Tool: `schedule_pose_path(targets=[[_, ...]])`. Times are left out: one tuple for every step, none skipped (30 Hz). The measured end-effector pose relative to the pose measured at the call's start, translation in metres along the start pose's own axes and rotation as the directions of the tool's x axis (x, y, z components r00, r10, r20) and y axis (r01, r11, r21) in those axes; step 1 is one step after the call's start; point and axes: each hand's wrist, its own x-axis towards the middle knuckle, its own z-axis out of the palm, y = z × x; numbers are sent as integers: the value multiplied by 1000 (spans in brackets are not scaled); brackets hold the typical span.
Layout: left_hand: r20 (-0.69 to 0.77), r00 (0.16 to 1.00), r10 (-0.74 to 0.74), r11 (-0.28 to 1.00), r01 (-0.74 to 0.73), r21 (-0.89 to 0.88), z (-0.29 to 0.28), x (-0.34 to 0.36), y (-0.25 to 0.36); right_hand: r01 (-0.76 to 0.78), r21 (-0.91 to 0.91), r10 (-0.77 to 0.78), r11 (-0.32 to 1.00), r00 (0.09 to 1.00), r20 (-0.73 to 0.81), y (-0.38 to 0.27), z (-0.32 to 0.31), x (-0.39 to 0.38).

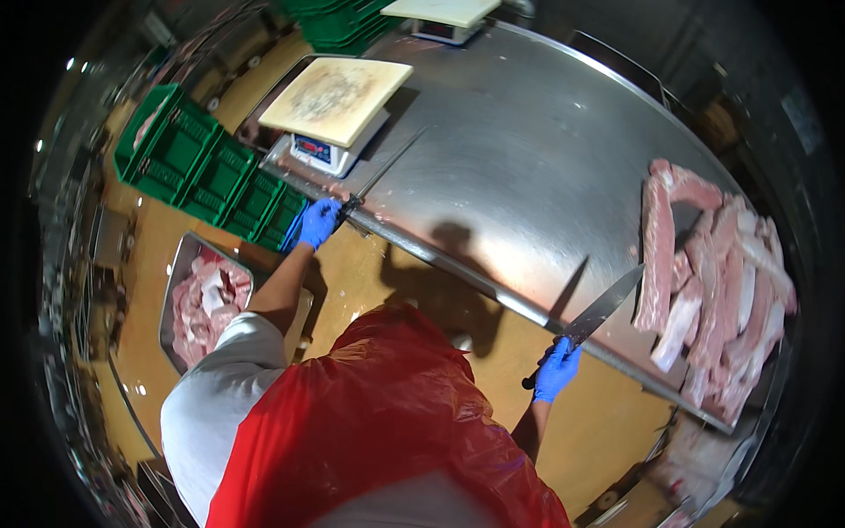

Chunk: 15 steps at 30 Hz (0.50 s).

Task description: The person cuts large slabs of raw meat into smaller pieces using a knife on a cutting board. The person repeatedly picks up meat, slices it, and places the cut pieces onto the metal table.

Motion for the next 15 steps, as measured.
schedule_pose_path(targets=[[-17,985,-171,975,167,-149,-2,17,0,-23,65,20,998,999,46,-5,11,13],[-48,951,-304,922,281,-266,-9,32,0,-55,124,44,991,995,90,-12,25,24],[-60,900,-431,842,378,-384,-20,49,1,-91,180,68,980,989,131,-18,37,35],[-3,859,-511,733,434,-525,-39,71,-4,-143,261,94,955,977,190,-16,51,48],[72,814,-576,597,480,-643,-58,90,-11,-165,313,88,935,965,247,-17,64,57],[14,775,-632,543,456,-705,-63,109,-10,-190,359,81,914,952,297,-18,77,67],[-45,723,-689,495,425,-758,-74,124,-12,-235,375,109,897,939,326,-32,103,68],[-26,724,-689,419,369,-830,-81,142,-18,-274,381,126,883,920,370,-43,122,76],[-1,728,-686,336,315,-888,-87,161,-29,-265,409,62,873,893,445,-41,140,86],[-52,685,-727,338,292,-894,-100,179,-45,-314,444,118,839,902,415,-68,176,81],[-91,642,-762,338,273,-901,-111,204,-64,-305,432,75,849,879,472,-68,199,89],[-192,634,-749,505,360,-784,-157,225,-112,-326,410,49,852,829,557,-81,232,95],[-310,637,-706,661,435,-612,-219,244,-148,-359,420,21,833,780,625,-88,274,94],[-564,689,-456,890,334,-311,-228,269,-162,-375,399,11,837,740,673,-96,306,101],[-704,699,-125,973,226,52,-229,291,-172,-401,358,24,843,693,720,-102,337,110]])
